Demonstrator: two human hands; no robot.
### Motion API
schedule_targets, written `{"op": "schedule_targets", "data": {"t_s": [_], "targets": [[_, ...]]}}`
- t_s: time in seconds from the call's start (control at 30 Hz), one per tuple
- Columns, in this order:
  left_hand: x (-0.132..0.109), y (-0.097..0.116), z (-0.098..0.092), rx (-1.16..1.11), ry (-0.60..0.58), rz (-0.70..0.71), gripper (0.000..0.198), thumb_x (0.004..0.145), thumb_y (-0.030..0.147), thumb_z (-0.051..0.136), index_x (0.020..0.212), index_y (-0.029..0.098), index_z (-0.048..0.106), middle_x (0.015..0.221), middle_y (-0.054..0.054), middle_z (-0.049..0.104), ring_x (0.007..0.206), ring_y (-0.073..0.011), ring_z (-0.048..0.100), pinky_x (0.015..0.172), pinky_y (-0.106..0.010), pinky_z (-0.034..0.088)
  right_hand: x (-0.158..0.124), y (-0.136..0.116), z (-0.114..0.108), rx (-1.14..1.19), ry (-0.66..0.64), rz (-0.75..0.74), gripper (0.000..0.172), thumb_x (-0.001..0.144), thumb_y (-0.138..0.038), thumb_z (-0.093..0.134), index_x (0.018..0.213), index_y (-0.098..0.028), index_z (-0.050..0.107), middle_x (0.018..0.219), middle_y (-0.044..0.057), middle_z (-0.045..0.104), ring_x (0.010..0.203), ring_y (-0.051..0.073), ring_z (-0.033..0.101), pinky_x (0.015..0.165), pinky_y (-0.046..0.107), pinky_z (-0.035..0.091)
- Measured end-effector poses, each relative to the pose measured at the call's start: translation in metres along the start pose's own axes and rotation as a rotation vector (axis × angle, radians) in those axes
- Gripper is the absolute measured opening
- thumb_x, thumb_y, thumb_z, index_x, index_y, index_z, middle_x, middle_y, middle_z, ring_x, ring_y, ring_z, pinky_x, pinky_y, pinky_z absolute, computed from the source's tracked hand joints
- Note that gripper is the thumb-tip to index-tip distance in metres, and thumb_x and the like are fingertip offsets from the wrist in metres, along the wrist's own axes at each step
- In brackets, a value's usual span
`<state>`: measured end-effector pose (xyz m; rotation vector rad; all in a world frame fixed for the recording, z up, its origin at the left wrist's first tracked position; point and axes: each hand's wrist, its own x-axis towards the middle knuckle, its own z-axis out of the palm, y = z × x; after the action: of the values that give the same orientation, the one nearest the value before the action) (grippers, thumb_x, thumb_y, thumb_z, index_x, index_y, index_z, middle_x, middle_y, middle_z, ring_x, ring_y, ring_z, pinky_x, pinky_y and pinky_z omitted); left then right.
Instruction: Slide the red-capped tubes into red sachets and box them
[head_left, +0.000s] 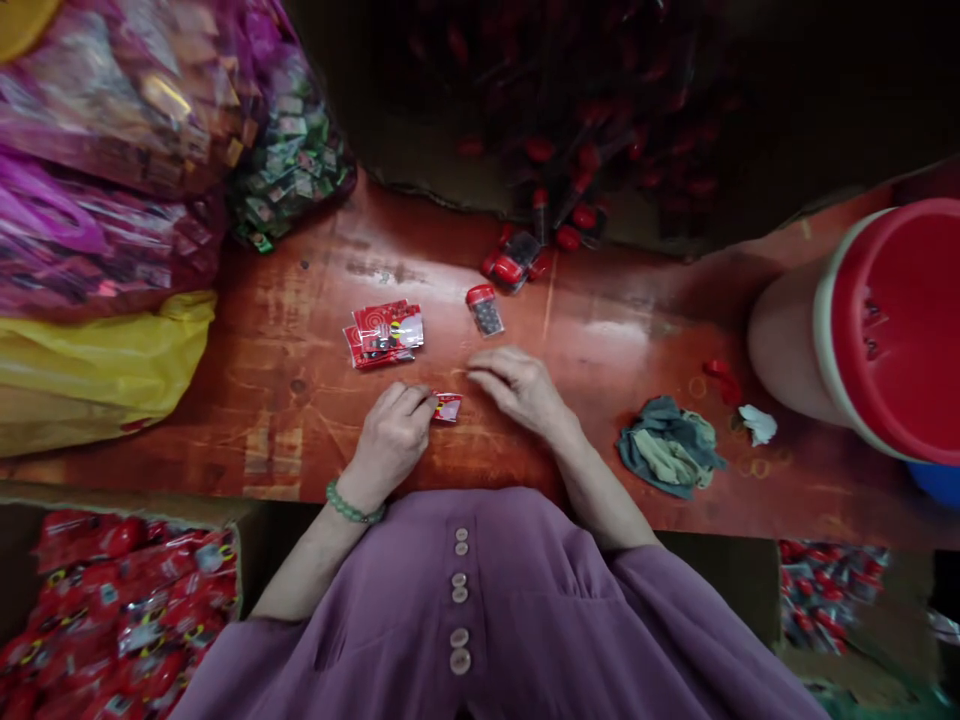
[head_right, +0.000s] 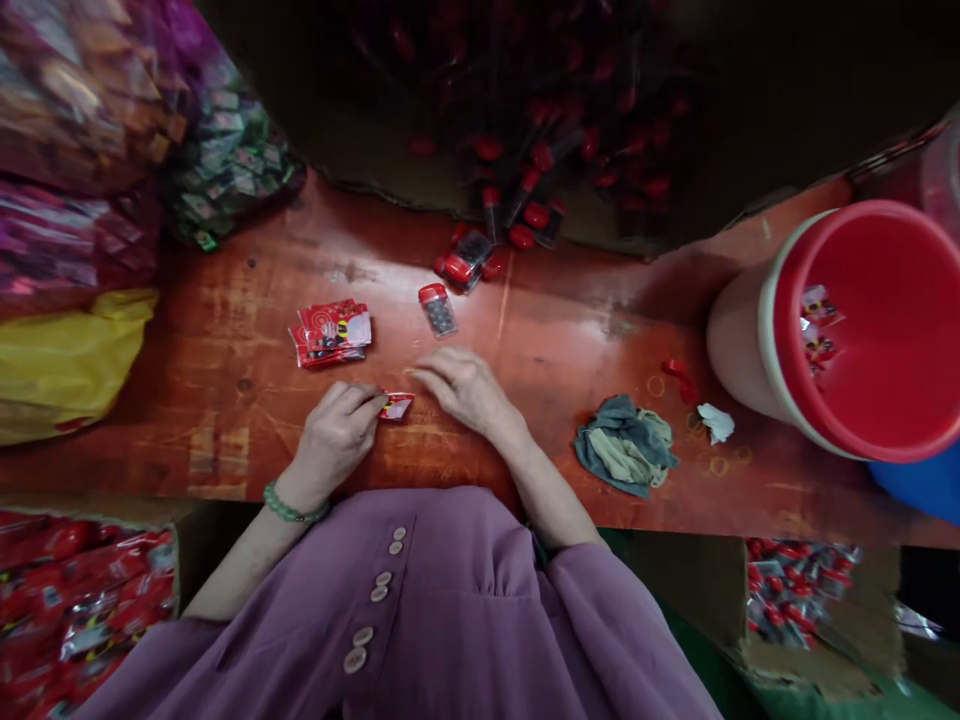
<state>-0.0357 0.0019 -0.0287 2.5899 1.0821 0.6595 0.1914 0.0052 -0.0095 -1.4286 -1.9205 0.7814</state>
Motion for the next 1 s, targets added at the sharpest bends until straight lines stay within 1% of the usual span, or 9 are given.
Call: {"op": "schedule_targets", "data": {"t_s": [0.1,0.2,0.33,0.43,0.5,0.63,0.77,0.9,1.0], "targets": [[0.002,0.003,0.002,-0.007,0.021,-0.034,0.026,0.096,0.013,0.046,0.092,0.016,0.071,0.092,-0.011,0.069,0.079,-0.0203,0.056,0.074,-0.034,0.052,0.027,0.012,-0.009,-0.253,0.186,0.217,0.024,0.095,-0.038,0.059,0.1,-0.017,0.07,0.102,0.015,0.071,0.099,0.03,0.063,0.094,0.051,0.05],[0.004,0.009,0.0,-0.015,-0.045,-0.067,0.025,0.099,0.019,0.046,0.099,0.015,0.071,0.093,-0.011,0.067,0.08,-0.0213,0.056,0.075,-0.035,0.051,0.05,0.025,-0.001,-0.393,0.248,0.355,0.038,0.09,-0.047,0.064,0.109,-0.014,0.063,0.11,0.019,0.067,0.105,0.035,0.058,0.095,0.056,0.047],[0.004,0.018,-0.007,0.002,-0.173,-0.068,0.029,0.101,0.023,0.042,0.109,0.012,0.068,0.098,-0.014,0.066,0.085,-0.024,0.055,0.079,-0.039,0.05,0.06,0.037,0.015,-0.389,0.255,0.339,0.047,0.093,-0.053,0.057,0.123,-0.017,0.054,0.119,0.017,0.064,0.113,0.034,0.057,0.097,0.057,0.048],[0.002,0.019,-0.008,0.005,-0.181,-0.092,0.03,0.101,0.021,0.041,0.105,0.013,0.069,0.098,-0.014,0.067,0.085,-0.0233,0.056,0.079,-0.038,0.049,0.054,0.038,0.016,-0.231,0.238,0.267,0.044,0.098,-0.049,0.05,0.13,-0.02,0.051,0.125,0.013,0.061,0.118,0.03,0.058,0.102,0.053,0.049],[0.001,0.016,-0.004,-0.042,-0.119,-0.132,0.029,0.101,0.022,0.043,0.099,0.015,0.071,0.094,-0.011,0.068,0.083,-0.0213,0.058,0.078,-0.036,0.05,0.044,0.033,0.012,-0.057,0.238,0.243,0.043,0.098,-0.049,0.05,0.131,-0.022,0.053,0.124,0.011,0.061,0.116,0.027,0.06,0.1,0.05,0.051],[-0.002,0.011,0.0,-0.166,0.098,-0.174,0.022,0.097,0.024,0.053,0.093,0.017,0.073,0.088,-0.007,0.072,0.08,-0.0173,0.062,0.076,-0.032,0.052,0.009,0.012,-0.003,0.415,0.173,0.302,0.045,0.095,-0.05,0.057,0.134,-0.029,0.054,0.098,0.002,0.065,0.082,0.017,0.064,0.072,0.033,0.058],[-0.004,0.011,-0.003,-0.254,0.152,-0.182,0.021,0.096,0.023,0.055,0.101,0.019,0.075,0.091,-0.007,0.073,0.081,-0.0171,0.063,0.076,-0.031,0.052,-0.029,-0.009,-0.012,0.882,0.077,0.403,0.043,0.085,-0.047,0.071,0.124,-0.03,0.061,0.081,-0.003,0.061,0.053,0.007,0.046,0.042,0.019,0.038],[-0.007,0.013,-0.006,-0.269,0.161,-0.115,0.029,0.095,0.015,0.051,0.115,0.018,0.071,0.101,-0.011,0.073,0.089,-0.0192,0.063,0.081,-0.035,0.052,-0.05,-0.024,-0.013,1.085,-0.062,0.504,0.033,0.083,-0.044,0.073,0.108,-0.023,0.068,0.069,-0.005,0.058,0.045,0.004,0.035,0.038,0.018,0.023],[-0.009,0.015,-0.005,-0.313,0.241,-0.077,0.023,0.091,0.011,0.057,0.105,0.018,0.074,0.092,-0.008,0.074,0.083,-0.0169,0.065,0.077,-0.031,0.052,-0.055,-0.031,-0.01,1.113,-0.129,0.567,0.034,0.083,-0.046,0.073,0.105,-0.02,0.069,0.064,-0.005,0.056,0.044,0.004,0.034,0.038,0.019,0.019]]}}
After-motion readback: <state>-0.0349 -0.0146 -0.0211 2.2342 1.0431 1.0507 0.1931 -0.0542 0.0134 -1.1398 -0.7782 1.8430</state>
